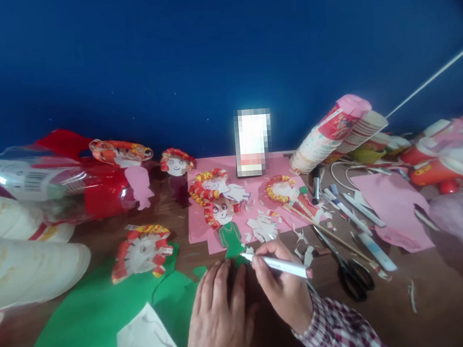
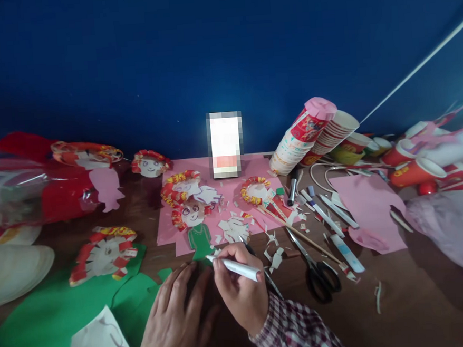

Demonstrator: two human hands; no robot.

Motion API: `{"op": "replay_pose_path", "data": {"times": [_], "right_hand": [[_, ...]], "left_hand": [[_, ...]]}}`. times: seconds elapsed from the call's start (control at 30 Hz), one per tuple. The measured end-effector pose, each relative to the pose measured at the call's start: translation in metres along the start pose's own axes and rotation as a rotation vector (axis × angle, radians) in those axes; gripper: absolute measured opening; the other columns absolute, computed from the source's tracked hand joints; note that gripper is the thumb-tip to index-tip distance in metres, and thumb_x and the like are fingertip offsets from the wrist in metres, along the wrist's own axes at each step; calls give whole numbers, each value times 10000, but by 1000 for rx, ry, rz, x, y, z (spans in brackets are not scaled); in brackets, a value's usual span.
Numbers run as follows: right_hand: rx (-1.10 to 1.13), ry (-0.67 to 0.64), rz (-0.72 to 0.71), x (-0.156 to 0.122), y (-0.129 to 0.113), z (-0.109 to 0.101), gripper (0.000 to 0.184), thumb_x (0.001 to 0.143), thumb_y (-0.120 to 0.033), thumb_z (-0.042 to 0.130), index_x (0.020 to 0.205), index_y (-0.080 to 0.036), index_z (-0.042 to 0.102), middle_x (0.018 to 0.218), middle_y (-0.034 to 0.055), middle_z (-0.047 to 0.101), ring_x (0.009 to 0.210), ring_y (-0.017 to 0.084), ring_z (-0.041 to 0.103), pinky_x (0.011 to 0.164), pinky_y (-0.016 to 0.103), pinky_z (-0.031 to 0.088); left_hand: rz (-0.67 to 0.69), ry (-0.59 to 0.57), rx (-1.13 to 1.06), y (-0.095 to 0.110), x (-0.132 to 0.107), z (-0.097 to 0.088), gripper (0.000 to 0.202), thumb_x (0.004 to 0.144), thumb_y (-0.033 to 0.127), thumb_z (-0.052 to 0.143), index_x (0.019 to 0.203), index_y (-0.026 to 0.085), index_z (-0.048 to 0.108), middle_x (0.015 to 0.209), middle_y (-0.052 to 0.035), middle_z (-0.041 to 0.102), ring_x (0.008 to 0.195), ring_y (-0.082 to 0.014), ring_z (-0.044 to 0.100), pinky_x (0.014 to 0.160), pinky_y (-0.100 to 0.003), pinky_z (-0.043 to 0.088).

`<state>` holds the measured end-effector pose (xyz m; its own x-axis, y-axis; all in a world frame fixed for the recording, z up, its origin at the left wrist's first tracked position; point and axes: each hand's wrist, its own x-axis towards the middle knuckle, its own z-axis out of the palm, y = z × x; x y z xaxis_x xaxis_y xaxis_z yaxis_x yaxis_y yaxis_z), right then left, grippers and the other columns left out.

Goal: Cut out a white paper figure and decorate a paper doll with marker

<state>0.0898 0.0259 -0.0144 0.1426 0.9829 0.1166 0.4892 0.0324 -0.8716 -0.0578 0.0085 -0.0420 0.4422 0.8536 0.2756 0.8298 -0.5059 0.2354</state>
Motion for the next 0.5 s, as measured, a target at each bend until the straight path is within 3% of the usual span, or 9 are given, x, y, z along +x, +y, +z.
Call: {"op": "replay_pose_path", "data": {"times": [0.5], "right_hand": [[29,-50,-128,-2,-5,-3,83,858,-231,493,900,-169,529,739,23,570,579,123,519,536,225,439]], "left_hand": [[-80,-15,-25,12,3,-15,404,796,321,540,1170,172,558,1158,-104,560,1079,-274,489,940,-443,411]]}}
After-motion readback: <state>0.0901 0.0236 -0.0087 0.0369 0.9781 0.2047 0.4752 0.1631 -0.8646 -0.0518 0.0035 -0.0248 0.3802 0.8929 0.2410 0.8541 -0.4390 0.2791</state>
